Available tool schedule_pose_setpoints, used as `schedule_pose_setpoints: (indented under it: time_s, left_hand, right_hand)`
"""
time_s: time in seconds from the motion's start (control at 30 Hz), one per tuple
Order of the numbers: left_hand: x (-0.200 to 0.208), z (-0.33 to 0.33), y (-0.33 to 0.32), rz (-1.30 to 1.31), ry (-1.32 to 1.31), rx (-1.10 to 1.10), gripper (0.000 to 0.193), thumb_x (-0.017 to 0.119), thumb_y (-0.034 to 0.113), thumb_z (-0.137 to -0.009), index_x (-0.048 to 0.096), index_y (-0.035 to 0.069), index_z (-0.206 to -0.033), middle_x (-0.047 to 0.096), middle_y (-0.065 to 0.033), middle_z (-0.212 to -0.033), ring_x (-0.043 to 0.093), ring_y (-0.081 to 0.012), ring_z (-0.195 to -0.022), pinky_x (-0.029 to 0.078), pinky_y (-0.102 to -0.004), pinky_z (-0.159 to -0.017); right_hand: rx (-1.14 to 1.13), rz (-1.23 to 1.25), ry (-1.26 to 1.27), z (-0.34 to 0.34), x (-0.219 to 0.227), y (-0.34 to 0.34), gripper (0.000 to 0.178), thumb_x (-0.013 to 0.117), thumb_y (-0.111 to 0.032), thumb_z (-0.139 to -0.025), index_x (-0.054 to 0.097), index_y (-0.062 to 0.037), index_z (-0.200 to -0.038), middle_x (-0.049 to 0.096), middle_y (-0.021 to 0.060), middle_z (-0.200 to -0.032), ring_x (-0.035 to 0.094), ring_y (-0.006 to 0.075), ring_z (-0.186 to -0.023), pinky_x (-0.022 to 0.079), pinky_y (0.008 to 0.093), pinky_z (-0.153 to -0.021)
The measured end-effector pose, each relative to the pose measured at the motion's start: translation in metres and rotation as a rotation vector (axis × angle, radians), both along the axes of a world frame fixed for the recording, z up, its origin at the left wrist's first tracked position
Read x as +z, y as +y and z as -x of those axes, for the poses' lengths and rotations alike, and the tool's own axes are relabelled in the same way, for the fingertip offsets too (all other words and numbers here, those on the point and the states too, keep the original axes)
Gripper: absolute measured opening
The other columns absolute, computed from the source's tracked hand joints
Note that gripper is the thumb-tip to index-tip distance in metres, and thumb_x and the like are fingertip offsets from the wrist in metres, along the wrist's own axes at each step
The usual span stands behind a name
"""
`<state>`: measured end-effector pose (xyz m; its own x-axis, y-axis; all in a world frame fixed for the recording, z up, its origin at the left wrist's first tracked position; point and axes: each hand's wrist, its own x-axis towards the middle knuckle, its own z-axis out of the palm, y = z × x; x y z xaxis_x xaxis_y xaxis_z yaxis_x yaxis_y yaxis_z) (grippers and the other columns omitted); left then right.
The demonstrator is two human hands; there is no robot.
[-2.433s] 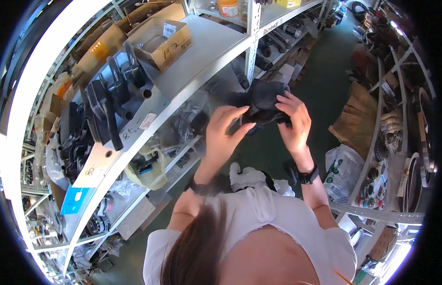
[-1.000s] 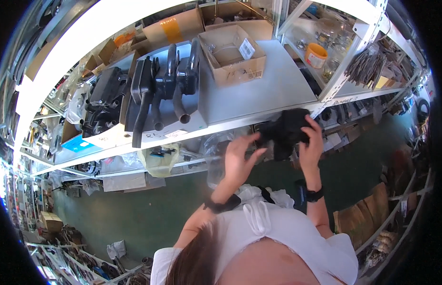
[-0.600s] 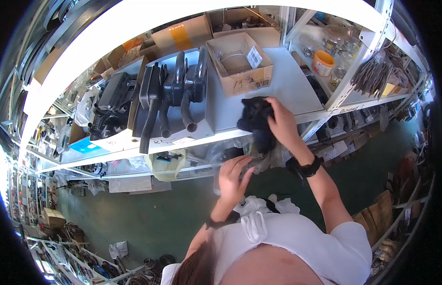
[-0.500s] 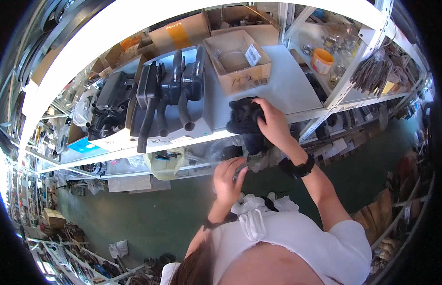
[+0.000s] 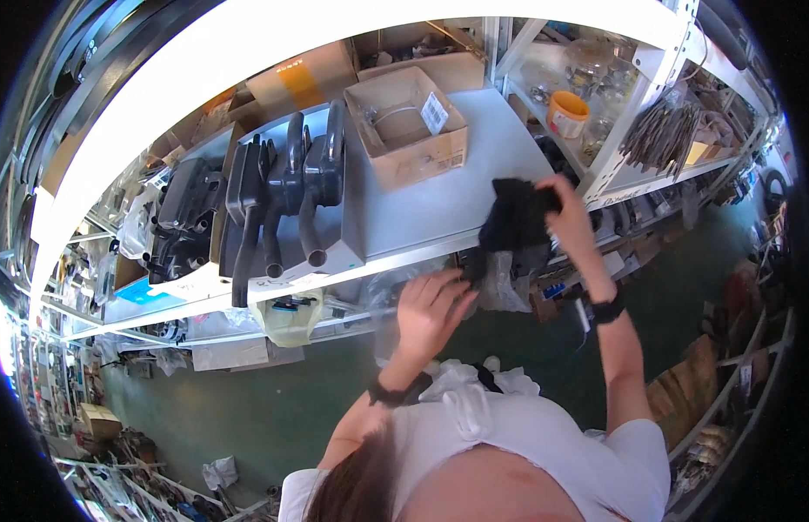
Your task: The person wipes a series of black mechanical components one at a time using a dark cloth while standing at a storage shelf.
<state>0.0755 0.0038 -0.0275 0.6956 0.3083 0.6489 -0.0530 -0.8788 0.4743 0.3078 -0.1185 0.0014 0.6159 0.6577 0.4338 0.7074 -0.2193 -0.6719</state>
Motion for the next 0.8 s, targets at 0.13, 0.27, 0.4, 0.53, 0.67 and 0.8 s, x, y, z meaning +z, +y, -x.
schedule_pose_setpoints:
  time_s: [0.13,0.27,0.4,0.53,0.67,0.8]
  left_hand:
    - [-0.002,-0.017,0.025,-0.142,0.019,0.245,0.033,0.067,0.006,-0.065,0.055,0.006,-0.097,0.052,-0.0116,-0.110,0.046,-0.0320,-0.108,0.034,-0.0472,-0.093]
    - [-0.018,-0.011,0.039,-0.029,0.163,0.362,0.041,0.060,0.001,-0.067,0.044,0.003,-0.105,0.032,-0.0220,-0.127,0.024,-0.0408,-0.125,0.022,-0.0523,-0.102]
    - [-0.017,-0.013,0.023,-0.077,0.127,0.387,0.044,0.060,0.001,-0.066,0.043,0.003,-0.107,0.033,-0.0206,-0.128,0.025,-0.0404,-0.125,0.026,-0.0530,-0.101]
    - [-0.030,0.001,0.015,-0.063,0.115,0.412,0.050,0.063,0.005,-0.066,0.043,0.004,-0.111,0.035,-0.0190,-0.127,0.030,-0.0424,-0.122,0.031,-0.0532,-0.098]
    - [-0.043,0.005,0.006,-0.006,0.063,0.426,0.054,0.068,0.007,-0.064,0.044,0.006,-0.113,0.035,-0.0193,-0.126,0.030,-0.0427,-0.122,0.030,-0.0554,-0.097]
    - [-0.037,-0.007,-0.009,-0.008,0.074,0.340,0.052,0.070,0.008,-0.063,0.048,0.007,-0.110,0.033,-0.0192,-0.128,0.032,-0.0411,-0.121,0.028,-0.0603,-0.095]
  right_hand:
    - [-0.334,-0.133,-0.193,-0.052,0.022,0.026,0.040,0.050,0.013,-0.064,0.048,-0.0041,-0.100,0.057,0.0140,-0.093,0.057,0.0270,-0.092,0.042,0.0321,-0.081]
    - [-0.347,-0.244,-0.392,-0.072,0.065,0.081,0.034,0.059,-0.007,-0.072,0.047,-0.0073,-0.103,0.058,0.0187,-0.092,0.056,0.0365,-0.089,0.045,0.0389,-0.075]
    - [-0.316,0.330,-0.300,-0.159,0.024,0.130,0.040,0.062,-0.016,-0.070,0.048,-0.0064,-0.106,0.059,0.0197,-0.094,0.056,0.0363,-0.090,0.045,0.0421,-0.076]
    - [-0.225,0.528,-0.544,-0.140,0.012,0.142,0.039,0.064,-0.008,-0.064,0.054,-0.0056,-0.101,0.060,0.0169,-0.096,0.057,0.0323,-0.091,0.047,0.0400,-0.075]
    - [-0.158,0.603,-0.567,-0.114,0.006,0.125,0.037,0.064,-0.006,-0.063,0.054,-0.0060,-0.098,0.061,0.0150,-0.093,0.058,0.0308,-0.088,0.047,0.0396,-0.073]
    - [-0.194,0.396,-0.698,-0.086,0.002,0.095,0.033,0.064,-0.003,-0.063,0.054,-0.0083,-0.093,0.059,0.0112,-0.087,0.057,0.0315,-0.083,0.047,0.0402,-0.071]
